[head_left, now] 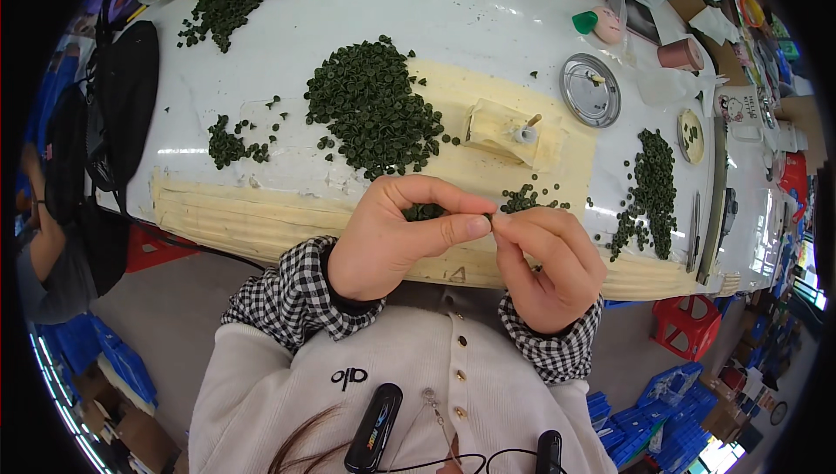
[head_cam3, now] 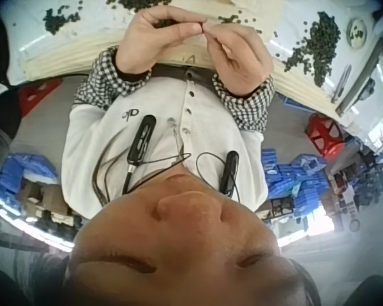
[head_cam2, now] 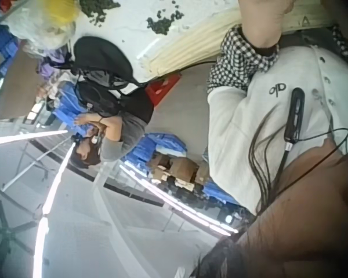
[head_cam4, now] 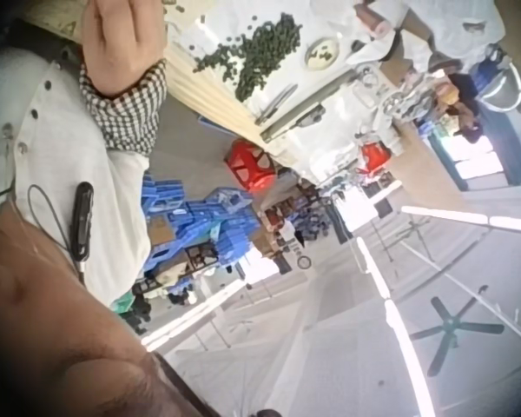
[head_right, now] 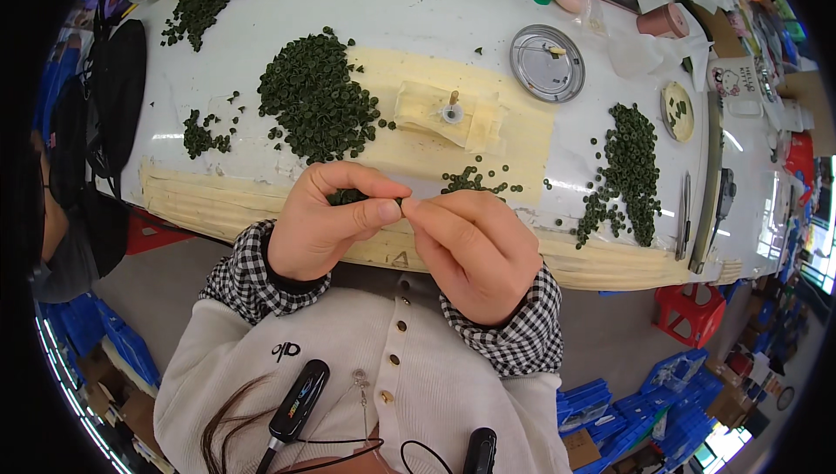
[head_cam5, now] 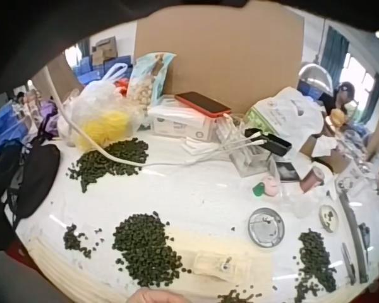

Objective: Assembling or sorting small green plastic toy components at a factory workbench.

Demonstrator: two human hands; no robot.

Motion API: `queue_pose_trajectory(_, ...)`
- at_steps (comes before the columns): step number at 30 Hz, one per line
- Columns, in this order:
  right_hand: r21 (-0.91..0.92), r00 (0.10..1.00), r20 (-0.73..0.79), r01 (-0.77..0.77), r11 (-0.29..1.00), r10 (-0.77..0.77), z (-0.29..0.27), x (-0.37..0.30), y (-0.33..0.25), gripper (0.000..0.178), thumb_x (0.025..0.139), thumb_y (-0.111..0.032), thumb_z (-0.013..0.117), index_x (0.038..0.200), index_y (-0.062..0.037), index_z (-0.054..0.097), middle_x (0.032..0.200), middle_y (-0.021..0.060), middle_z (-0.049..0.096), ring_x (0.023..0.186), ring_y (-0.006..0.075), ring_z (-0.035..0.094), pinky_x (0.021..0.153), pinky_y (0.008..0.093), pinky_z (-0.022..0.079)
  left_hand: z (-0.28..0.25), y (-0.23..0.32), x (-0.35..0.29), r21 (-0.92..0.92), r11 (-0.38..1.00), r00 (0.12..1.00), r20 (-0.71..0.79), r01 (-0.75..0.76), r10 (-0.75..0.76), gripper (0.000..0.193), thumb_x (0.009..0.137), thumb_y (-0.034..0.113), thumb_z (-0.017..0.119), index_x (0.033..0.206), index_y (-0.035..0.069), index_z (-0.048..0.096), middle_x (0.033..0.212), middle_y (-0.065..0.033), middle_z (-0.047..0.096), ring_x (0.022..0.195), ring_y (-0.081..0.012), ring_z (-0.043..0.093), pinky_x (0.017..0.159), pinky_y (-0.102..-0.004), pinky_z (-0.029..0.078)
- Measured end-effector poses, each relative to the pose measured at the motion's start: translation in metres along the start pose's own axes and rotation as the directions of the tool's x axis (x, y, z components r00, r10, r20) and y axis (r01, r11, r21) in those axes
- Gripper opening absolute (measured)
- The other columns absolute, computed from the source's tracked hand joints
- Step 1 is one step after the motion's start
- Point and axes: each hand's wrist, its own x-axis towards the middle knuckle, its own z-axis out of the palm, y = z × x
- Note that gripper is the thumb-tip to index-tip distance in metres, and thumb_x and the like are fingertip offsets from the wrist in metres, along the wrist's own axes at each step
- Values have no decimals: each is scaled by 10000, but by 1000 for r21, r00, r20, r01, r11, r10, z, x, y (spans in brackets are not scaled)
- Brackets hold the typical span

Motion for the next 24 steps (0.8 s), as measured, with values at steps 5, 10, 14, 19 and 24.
queue_pose_trajectory(5,60,999,13,-37,998,36,0,0,1,269,683,107,676,926,-7,657,813,102,608,673,193,599,575,263,487,1,0,0,40,999,999,6,-36,36,133,822,-17,636,949,-2,668,889,-56,660,692,-53,538,586,-182,418)
queue_pose_trajectory(10,53,999,-2,-49,997,49,1,2,0,249,688,106,674,908,-10,655,811,93,601,673,191,590,578,255,474,0,1,1,232,954,982,58,-191,182,137,830,-5,616,956,-13,670,957,-104,669,894,-132,606,811,-261,473)
queue_pose_trajectory(14,46,998,16,-55,997,55,0,2,-2,210,705,95,675,889,-1,646,816,92,602,670,186,581,587,258,469,-2,3,0,268,950,987,46,-159,153,144,829,2,610,960,-16,669,966,-110,670,909,-136,609,827,-267,475)
queue_pose_trajectory(19,168,984,-12,-173,971,177,3,-2,4,171,721,83,670,867,5,629,820,104,602,692,194,580,607,265,463,-1,3,0,289,944,987,34,-157,154,141,825,2,616,954,-15,669,961,-103,672,898,-128,608,819,-265,474)
queue_pose_trajectory(24,168,979,-1,-200,965,203,5,-1,3,170,725,82,665,870,5,621,821,108,599,712,203,581,624,262,460,-2,1,0,290,940,983,22,-180,182,131,814,3,635,941,-6,667,943,-90,670,877,-113,601,809,-257,468)
